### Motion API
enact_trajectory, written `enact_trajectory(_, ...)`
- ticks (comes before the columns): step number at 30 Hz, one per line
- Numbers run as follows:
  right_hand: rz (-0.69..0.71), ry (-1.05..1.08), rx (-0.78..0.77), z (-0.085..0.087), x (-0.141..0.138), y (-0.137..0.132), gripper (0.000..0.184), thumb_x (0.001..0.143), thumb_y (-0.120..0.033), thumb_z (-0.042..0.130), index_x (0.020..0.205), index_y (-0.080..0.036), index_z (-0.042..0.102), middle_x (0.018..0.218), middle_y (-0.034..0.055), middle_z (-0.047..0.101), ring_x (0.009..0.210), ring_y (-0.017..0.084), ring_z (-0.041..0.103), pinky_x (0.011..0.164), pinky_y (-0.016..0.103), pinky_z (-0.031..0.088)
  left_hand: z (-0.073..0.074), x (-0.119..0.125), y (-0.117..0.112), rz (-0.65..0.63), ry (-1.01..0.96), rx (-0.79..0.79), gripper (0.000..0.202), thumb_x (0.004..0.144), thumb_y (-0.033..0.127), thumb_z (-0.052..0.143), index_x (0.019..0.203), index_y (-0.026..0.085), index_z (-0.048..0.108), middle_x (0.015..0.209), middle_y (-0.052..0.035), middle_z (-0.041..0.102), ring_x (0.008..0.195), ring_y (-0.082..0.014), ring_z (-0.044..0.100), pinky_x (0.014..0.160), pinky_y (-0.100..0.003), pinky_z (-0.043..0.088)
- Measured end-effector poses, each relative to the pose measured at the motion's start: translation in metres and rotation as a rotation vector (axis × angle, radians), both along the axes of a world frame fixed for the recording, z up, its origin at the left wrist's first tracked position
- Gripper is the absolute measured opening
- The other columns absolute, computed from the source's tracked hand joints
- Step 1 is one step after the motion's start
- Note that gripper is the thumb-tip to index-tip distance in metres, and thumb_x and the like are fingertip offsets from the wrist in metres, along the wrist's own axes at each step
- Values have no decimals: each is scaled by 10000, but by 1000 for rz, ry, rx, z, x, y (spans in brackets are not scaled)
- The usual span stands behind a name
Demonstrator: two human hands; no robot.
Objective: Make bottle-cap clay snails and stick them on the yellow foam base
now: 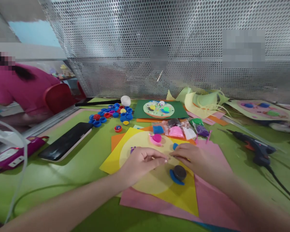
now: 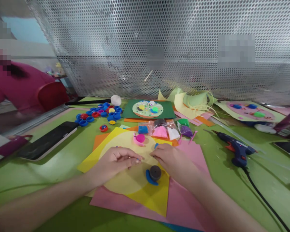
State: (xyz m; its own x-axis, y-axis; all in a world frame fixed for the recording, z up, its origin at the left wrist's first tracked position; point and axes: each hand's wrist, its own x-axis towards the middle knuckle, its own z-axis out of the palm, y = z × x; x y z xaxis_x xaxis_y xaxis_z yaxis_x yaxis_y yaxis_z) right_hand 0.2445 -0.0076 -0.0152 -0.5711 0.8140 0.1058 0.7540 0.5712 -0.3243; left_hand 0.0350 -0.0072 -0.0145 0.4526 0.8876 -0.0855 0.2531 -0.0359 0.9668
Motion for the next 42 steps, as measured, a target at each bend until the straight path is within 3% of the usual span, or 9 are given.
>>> enact_trajectory(5,-9,-22,14,1,2,0,333,834,-51,421,1029,-203,644,947,42,658,857,182,604,720,285,475,3,1,-1,16,7,-3,148,727,301,646,731,155,671,692,-11,655,578,-99,506,536,-196,363)
enact_trajectory(9,-32,1,15,0,4,2,250,855,-127,436,899,-207,669,915,41,670,837,194,608,724,309,473,3,2,-1,-6,-24,-37,182,659,307,707,663,146,623,605,29,572,488,-64,413,471,-185,307)
enact_trajectory(16,-136,78,7,10,6,-2,202,873,-263,447,904,-230,643,845,27,665,709,153,595,609,259,446,5,1,-4,-38,-17,-3,166,783,289,581,799,162,687,788,-49,692,710,-146,596,641,-235,438)
enact_trajectory(19,-185,14,-135,22,7,-7,177,793,-392,567,832,-235,638,684,-3,625,573,135,548,503,237,379,4,1,-3,-34,-61,-31,156,784,289,581,794,159,666,767,-41,682,714,-145,605,643,-228,448)
enact_trajectory(23,-150,-126,-328,28,5,-10,214,686,-360,666,862,-244,630,738,-16,625,638,160,558,522,244,348,1,1,-1,12,-76,-114,178,664,302,713,695,149,628,650,5,620,577,-99,541,528,-190,389)
enact_trajectory(26,-108,-169,-287,26,3,-11,159,699,-320,653,834,-241,627,745,-16,624,638,168,553,522,253,332,0,1,-1,22,-80,-136,157,623,256,744,678,148,644,654,1,640,598,-111,567,554,-200,412)
enact_trajectory(30,-96,-153,-242,26,4,-14,103,728,-286,626,822,-246,619,748,-19,628,637,163,555,530,253,347,1,2,-1,-9,-155,-146,84,726,225,649,767,160,684,786,-41,707,786,-159,642,743,-252,467)
enact_trajectory(33,-118,-49,-177,28,8,-16,140,769,-314,583,899,-269,610,761,-21,627,614,144,549,538,251,380,1,1,-1,13,-188,-151,95,703,245,675,729,154,662,769,-47,704,759,-163,641,722,-264,473)
enact_trajectory(42,-32,168,317,30,7,-27,199,851,-323,508,1034,-246,509,853,27,628,751,183,582,668,313,439,16,-5,-2,110,-209,-84,75,726,241,657,760,185,694,805,-31,714,772,-150,639,682,-233,468)
